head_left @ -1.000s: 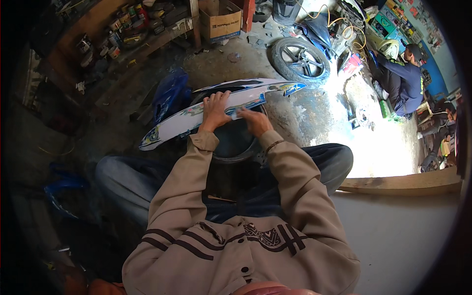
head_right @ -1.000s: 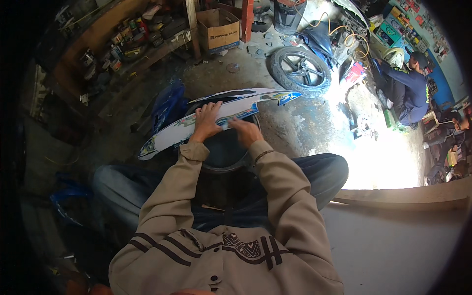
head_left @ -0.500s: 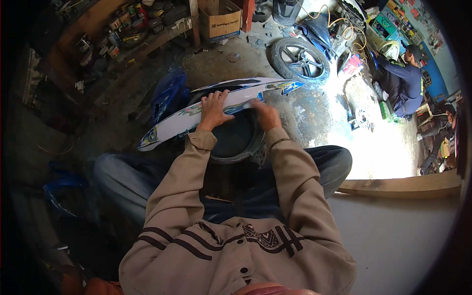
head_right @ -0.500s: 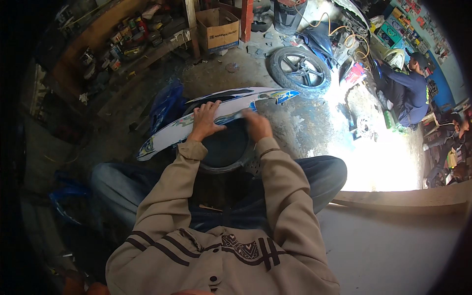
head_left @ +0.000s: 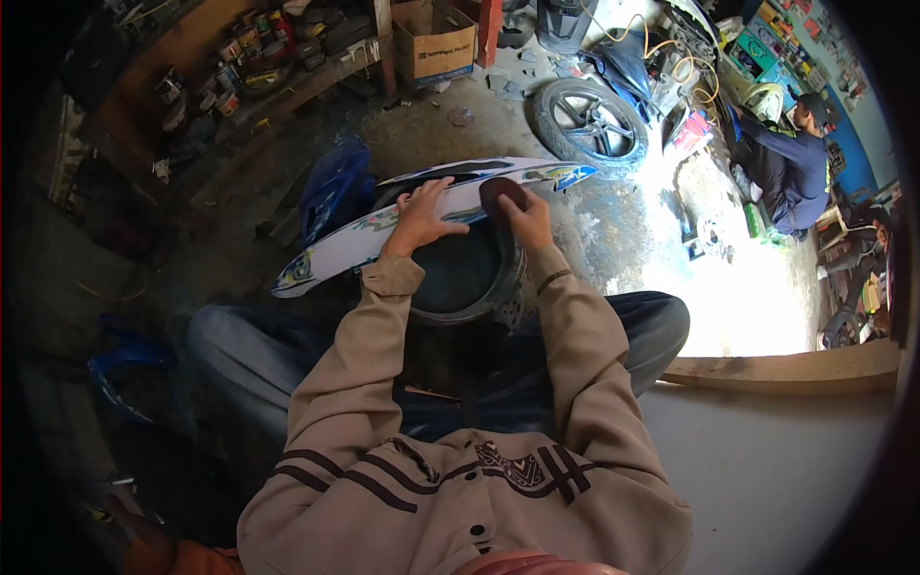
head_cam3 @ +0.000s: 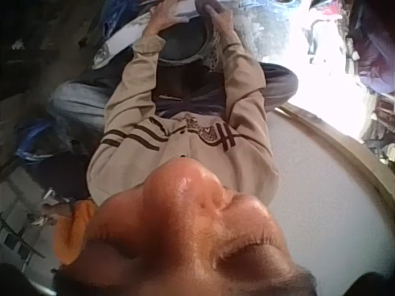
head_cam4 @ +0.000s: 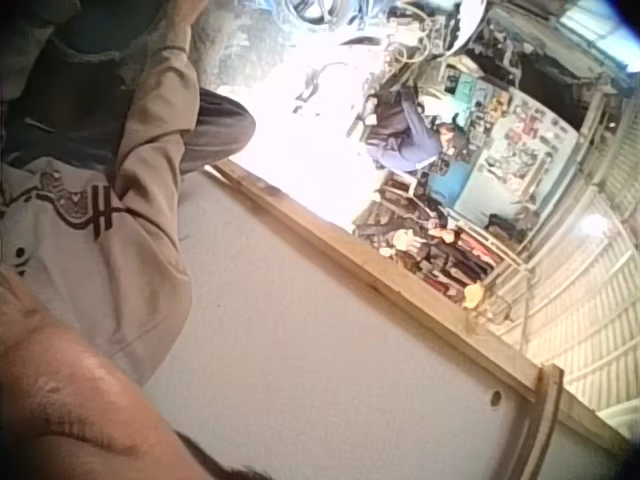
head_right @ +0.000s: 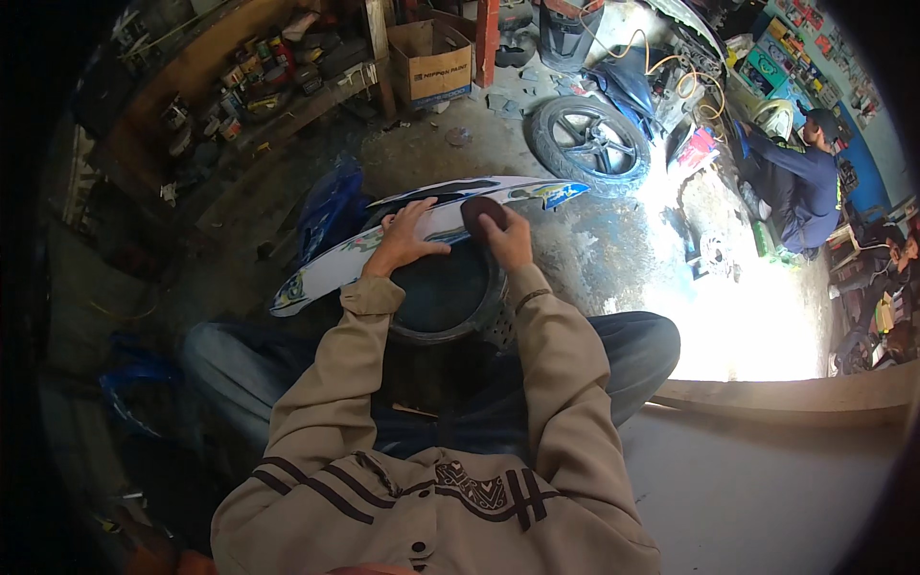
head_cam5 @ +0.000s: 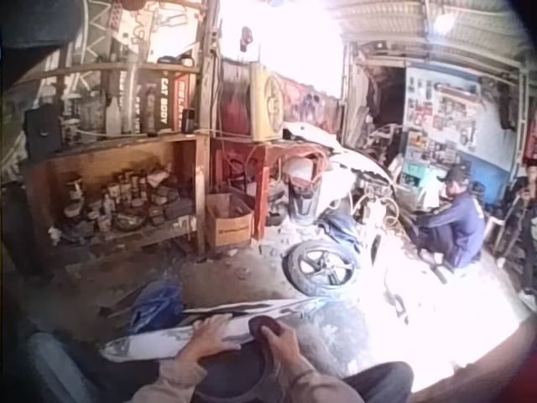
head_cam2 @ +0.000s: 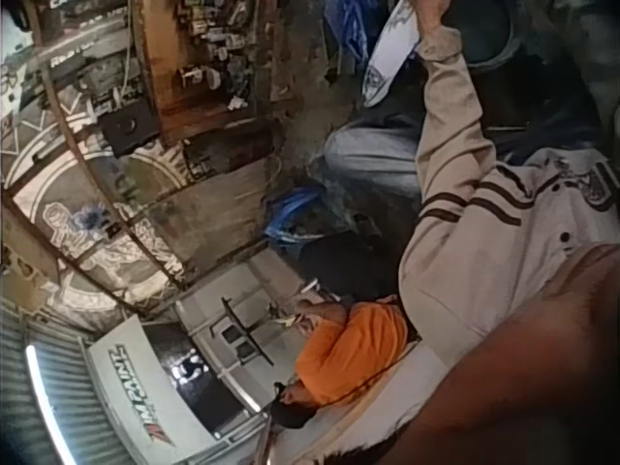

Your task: The person rubs a round sanding pad against the surface of a motorcycle fairing while holding it over a bucket of water.

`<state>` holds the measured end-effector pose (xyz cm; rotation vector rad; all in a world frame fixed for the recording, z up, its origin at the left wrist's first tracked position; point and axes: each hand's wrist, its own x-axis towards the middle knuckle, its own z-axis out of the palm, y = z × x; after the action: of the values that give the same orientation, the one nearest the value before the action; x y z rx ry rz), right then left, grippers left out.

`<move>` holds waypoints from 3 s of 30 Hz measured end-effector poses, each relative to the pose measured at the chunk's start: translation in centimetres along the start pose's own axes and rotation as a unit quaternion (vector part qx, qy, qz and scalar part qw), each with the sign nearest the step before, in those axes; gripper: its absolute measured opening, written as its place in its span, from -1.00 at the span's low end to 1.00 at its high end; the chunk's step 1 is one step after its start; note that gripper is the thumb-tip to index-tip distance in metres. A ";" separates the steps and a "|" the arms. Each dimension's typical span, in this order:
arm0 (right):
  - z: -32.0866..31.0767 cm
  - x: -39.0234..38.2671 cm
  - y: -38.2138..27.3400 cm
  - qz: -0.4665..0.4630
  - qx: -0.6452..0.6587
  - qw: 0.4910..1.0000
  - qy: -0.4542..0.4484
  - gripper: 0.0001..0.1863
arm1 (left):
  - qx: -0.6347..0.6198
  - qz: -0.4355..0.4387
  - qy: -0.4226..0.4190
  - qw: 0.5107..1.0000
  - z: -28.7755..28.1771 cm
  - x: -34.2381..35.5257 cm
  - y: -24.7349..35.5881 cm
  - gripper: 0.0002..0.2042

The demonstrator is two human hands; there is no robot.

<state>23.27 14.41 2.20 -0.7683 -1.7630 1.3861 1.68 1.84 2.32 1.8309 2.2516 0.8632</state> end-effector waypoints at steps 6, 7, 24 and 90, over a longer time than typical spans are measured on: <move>0.7 -0.3 0.2 0.122 0.233 0.964 -0.022 -0.52 | -0.331 -0.020 0.013 0.943 0.6 1.5 1.4 -0.41; 1.0 -0.3 0.3 0.126 0.241 0.962 -0.038 -0.53 | -0.409 -0.026 -0.015 0.912 0.8 1.6 1.6 -0.48; -1.8 1.0 5.2 0.031 -0.197 0.974 0.110 -0.65 | -0.332 -0.161 -0.282 0.885 -2.5 0.7 -1.8 -0.59; -4.2 -0.3 -0.6 0.102 -0.385 0.915 -0.061 0.22 | -0.453 -0.125 0.265 0.842 -3.2 1.0 -4.7 -0.70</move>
<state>27.00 16.20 3.28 -1.3269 -2.4144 0.8326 -4.01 1.13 2.97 0.8986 1.6772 2.0816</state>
